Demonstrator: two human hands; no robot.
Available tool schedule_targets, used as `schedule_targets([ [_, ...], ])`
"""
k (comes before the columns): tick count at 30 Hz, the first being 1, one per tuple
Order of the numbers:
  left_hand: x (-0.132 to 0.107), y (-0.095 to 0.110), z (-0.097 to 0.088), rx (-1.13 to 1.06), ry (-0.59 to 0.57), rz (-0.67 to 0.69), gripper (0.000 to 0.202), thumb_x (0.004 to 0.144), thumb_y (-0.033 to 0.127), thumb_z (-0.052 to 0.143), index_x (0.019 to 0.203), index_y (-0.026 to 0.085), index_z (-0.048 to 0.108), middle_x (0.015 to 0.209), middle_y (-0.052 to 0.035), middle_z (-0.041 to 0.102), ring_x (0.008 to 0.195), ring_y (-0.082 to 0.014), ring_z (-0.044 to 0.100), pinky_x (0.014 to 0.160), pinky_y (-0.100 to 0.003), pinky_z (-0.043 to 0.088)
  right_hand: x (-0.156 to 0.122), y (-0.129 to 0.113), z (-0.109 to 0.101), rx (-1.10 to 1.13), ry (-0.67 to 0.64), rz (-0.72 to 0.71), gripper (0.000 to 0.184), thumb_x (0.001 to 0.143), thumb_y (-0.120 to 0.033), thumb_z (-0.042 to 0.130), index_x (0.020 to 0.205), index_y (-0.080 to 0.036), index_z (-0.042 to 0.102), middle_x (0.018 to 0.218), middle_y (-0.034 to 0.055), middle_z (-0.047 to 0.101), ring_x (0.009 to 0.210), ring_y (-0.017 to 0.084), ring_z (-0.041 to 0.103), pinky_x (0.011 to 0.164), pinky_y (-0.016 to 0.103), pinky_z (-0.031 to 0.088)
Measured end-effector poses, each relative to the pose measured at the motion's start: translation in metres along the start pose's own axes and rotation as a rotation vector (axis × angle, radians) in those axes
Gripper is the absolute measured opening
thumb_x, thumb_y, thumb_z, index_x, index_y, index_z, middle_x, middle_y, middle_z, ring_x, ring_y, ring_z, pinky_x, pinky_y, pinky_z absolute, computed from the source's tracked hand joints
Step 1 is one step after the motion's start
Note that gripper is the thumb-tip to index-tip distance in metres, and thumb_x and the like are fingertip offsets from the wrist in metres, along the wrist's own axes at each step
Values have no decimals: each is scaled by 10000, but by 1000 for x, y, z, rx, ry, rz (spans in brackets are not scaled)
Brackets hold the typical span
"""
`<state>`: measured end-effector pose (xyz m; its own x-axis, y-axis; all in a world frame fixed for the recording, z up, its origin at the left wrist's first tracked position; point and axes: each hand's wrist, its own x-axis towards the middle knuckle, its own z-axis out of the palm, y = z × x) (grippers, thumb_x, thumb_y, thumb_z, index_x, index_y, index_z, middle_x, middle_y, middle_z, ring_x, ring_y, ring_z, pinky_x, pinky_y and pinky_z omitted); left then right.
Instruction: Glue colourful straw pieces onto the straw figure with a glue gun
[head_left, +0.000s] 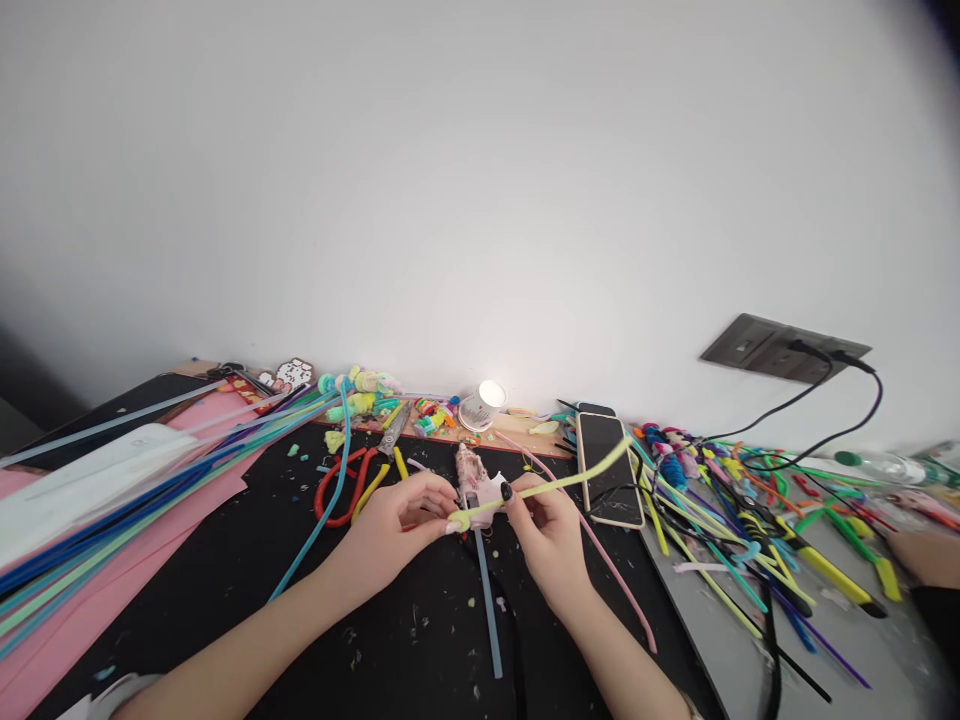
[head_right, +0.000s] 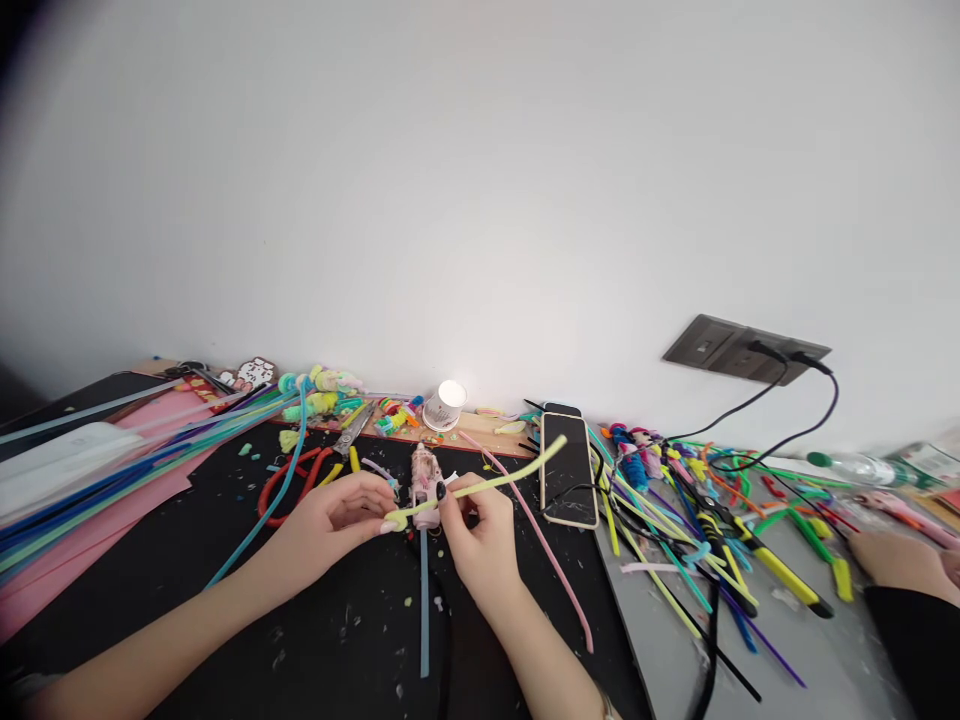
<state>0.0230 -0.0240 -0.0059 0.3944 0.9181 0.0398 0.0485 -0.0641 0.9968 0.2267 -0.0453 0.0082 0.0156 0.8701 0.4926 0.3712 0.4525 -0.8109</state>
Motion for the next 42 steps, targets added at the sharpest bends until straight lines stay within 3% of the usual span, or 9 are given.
schedule_targets([
  [10, -2, 4, 3, 89, -150, 7, 267, 699, 210, 754, 959, 200, 695, 825, -12, 722, 750, -182, 676, 774, -322, 578, -1, 4, 1, -174, -27, -28, 231, 915, -245, 530, 695, -199, 581, 609, -16, 560, 520, 126, 487, 504, 229, 383],
  [19, -2, 5, 0, 192, -5, 79, 93, 831, 228, 624, 892, 217, 694, 882, -31, 739, 832, -194, 711, 789, -302, 569, 1, 2, -2, -127, 84, 51, 207, 893, -288, 552, 708, -201, 579, 563, -39, 506, 485, 124, 452, 469, 227, 353],
  [28, -4, 6, -5, 265, 87, 131, 228, 965, 319, 497, 977, 226, 705, 1004, -57, 727, 850, -194, 719, 774, -293, 574, 3, 7, -3, -69, 155, 147, 236, 885, -348, 573, 703, -198, 585, 581, -20, 527, 517, 142, 469, 488, 246, 352],
  [32, -4, 7, -5, 288, 104, 99, 182, 915, 315, 578, 1012, 228, 706, 929, -41, 719, 815, -193, 701, 745, -288, 568, 2, 8, -2, -38, 84, 143, 242, 900, -350, 565, 713, -198, 588, 593, -17, 533, 526, 142, 465, 502, 249, 365],
  [36, -5, 6, -1, 354, -28, 134, 193, 842, 231, 645, 1020, 230, 718, 891, -19, 723, 799, -181, 675, 742, -276, 550, -1, 8, 0, -37, -57, 91, 269, 930, -345, 552, 708, -198, 589, 613, -18, 526, 544, 138, 456, 525, 252, 370],
  [42, -5, 5, 1, 385, -151, 149, 200, 870, 231, 632, 1046, 229, 727, 894, -13, 729, 785, -167, 644, 723, -258, 532, -2, 5, 1, -105, -161, 10, 279, 936, -284, 535, 673, -200, 571, 618, -15, 535, 561, 139, 472, 546, 257, 375],
])
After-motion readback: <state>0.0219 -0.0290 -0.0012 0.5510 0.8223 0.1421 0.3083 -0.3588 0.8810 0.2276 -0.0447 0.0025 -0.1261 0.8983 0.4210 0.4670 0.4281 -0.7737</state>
